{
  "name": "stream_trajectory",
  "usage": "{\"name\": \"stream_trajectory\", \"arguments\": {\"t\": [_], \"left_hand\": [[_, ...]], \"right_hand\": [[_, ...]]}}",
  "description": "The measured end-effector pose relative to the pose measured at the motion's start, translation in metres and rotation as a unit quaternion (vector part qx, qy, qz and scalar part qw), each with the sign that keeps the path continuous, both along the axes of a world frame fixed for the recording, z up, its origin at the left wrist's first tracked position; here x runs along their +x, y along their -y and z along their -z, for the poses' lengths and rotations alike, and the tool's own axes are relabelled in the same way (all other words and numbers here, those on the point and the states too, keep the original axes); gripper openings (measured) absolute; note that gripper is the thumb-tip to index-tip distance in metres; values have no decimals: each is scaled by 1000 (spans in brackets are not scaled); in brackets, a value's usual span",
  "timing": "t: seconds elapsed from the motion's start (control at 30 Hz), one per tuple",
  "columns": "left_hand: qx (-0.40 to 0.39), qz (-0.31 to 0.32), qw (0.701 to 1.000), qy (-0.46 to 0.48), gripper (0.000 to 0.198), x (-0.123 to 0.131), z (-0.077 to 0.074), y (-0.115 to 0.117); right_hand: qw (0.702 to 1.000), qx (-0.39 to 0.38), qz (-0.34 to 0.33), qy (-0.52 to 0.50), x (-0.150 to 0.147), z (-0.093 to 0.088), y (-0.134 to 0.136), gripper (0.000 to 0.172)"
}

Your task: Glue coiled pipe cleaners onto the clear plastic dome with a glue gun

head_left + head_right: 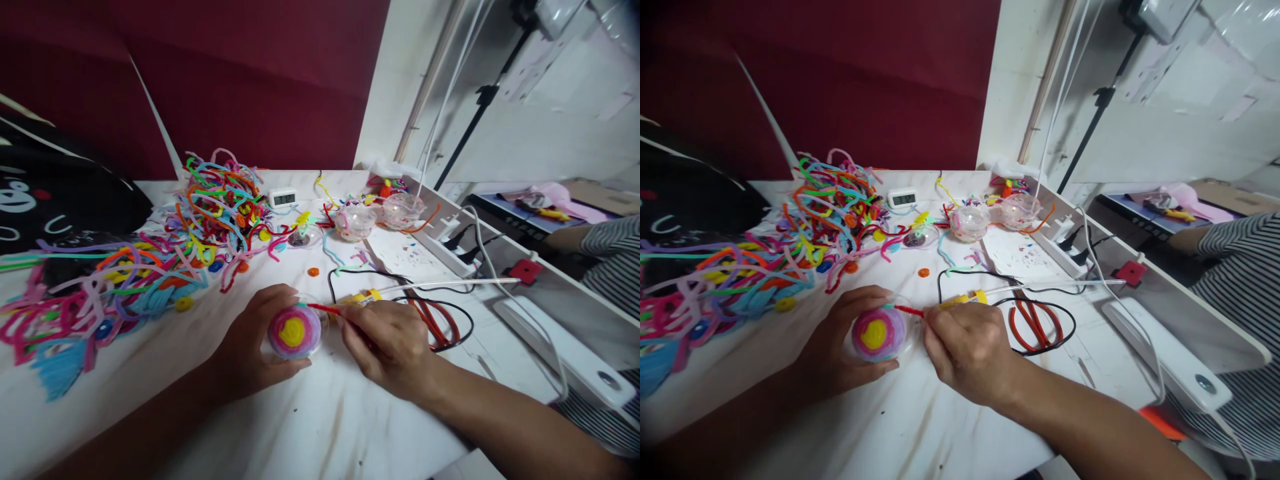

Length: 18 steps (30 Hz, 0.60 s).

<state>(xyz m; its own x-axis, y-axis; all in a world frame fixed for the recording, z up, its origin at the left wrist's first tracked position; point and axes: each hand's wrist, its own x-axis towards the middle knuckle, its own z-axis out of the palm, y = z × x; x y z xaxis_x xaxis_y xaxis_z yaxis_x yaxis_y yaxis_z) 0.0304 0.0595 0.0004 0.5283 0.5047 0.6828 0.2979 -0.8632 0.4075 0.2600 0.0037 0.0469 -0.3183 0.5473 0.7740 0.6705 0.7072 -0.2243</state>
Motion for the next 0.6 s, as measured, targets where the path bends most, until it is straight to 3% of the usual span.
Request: {"name": "stream_trajectory", "arguments": {"t": [0.33, 0.6], "left_hand": [[-15, -18, 1000, -8, 63, 1, -1, 5], [-13, -18, 1000, -12, 63, 0, -2, 6]], "right_hand": [[1000, -21, -8, -1, -2, 0, 1, 12], [998, -49, -40, -13, -3, -2, 1, 12]]}}
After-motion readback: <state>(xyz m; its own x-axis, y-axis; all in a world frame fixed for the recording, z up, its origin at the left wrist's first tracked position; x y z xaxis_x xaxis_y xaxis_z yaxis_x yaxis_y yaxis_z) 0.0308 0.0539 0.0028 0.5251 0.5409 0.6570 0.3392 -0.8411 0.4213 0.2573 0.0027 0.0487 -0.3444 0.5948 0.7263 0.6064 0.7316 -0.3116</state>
